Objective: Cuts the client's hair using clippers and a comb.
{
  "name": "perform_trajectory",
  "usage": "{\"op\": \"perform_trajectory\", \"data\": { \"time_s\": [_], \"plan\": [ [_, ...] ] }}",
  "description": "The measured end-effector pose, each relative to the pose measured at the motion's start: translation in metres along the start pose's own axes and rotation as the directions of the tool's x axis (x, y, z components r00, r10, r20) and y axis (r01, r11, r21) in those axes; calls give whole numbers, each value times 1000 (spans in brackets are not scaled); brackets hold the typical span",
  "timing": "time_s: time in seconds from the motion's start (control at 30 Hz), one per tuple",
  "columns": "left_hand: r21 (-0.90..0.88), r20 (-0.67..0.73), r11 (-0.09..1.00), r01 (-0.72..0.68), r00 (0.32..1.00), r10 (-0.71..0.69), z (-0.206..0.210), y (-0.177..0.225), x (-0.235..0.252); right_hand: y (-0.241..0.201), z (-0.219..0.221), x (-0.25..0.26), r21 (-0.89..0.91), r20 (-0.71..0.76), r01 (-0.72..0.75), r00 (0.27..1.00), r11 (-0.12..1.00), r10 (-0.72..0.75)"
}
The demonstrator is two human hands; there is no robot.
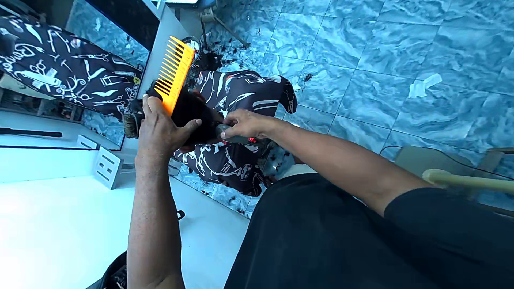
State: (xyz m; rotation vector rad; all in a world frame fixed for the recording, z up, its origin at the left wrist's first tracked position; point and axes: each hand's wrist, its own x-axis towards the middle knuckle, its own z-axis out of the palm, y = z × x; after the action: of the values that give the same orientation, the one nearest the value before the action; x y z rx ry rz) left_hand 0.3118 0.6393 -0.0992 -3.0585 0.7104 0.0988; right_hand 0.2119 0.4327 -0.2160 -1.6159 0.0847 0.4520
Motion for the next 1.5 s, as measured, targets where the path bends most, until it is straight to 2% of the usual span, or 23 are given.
{"op": "perform_trajectory", "data": {
  "time_s": [0.07, 0.17, 0.23, 0.3, 0.37, 0.63, 0.77, 0.83, 0.9, 0.97, 1.0, 1.07, 1.17, 1.3, 1.4, 1.43, 1.5],
  "plan": [
    [-8, 5, 1000, 4, 1000, -4, -1, 2, 0, 0, -2, -2, -6, 29, 36, 999, 999, -35],
    [6, 8, 1000, 14, 1000, -14, 0, 1, 0, 3, -3, 3, -188, -25, -73, 997, 979, 69],
    [16, 3, 1000, 14, 1000, -14, 0, 2, 1, 4, -3, 5, -100, -9, -32, 999, 994, 32],
    [21, 9, 1000, 15, 1000, -16, 0, 3, 0, 2, -3, 3, 78, 30, 81, 996, 994, -84],
    [23, -5, 1000, 10, 1000, -10, 0, 4, 0, -2, -2, 3, 148, 40, 155, 986, 977, -163],
    [40, -24, 999, 16, 1000, -15, 1, 7, -3, -9, 0, 3, 130, 34, 192, 980, 973, -198],
    [41, -29, 999, -11, 1000, 12, 1, 5, -3, -14, 6, 1, 96, 74, 273, 957, 957, -280],
    [18, 0, 1000, 1, 1000, -1, -1, 5, -3, -18, 5, -7, -81, 100, 194, 977, 978, -186],
    [8, 8, 1000, 9, 1000, -10, -2, 4, -2, -15, 1, -11, -301, 21, -48, 998, 952, 57],
    [-6, -8, 1000, 30, 1000, -31, 0, 4, -1, -5, -5, -8, -327, -59, -227, 974, 917, 220],
    [-13, -17, 999, 33, 999, -33, 1, 4, 0, -2, -8, -6, -293, -67, -256, 967, 921, 248],
    [-17, -32, 999, 30, 999, -31, 2, 3, 0, -2, -7, -2, -213, -51, -222, 975, 951, 216],
    [-16, -35, 1000, 15, 999, -15, 3, 2, 1, -2, -8, 1, -77, 16, -92, 995, 993, 94],
    [-2, -27, 1000, 28, 999, -28, 1, 3, 0, 0, -9, 3, -128, -3, -196, 980, 972, 197],
    [-16, -28, 1000, 19, 999, -19, 1, 5, 1, -2, -15, 4, 77, 42, -121, 992, 990, 118],
    [-16, -27, 1000, 17, 999, -17, 1, 4, 1, -3, -17, 5, 97, 61, -113, 992, 989, 107],
    [-10, -30, 1000, 8, 1000, -9, 1, 2, 1, -6, -21, 8, -2, 42, -181, 983, 984, 180]
  ]
}}
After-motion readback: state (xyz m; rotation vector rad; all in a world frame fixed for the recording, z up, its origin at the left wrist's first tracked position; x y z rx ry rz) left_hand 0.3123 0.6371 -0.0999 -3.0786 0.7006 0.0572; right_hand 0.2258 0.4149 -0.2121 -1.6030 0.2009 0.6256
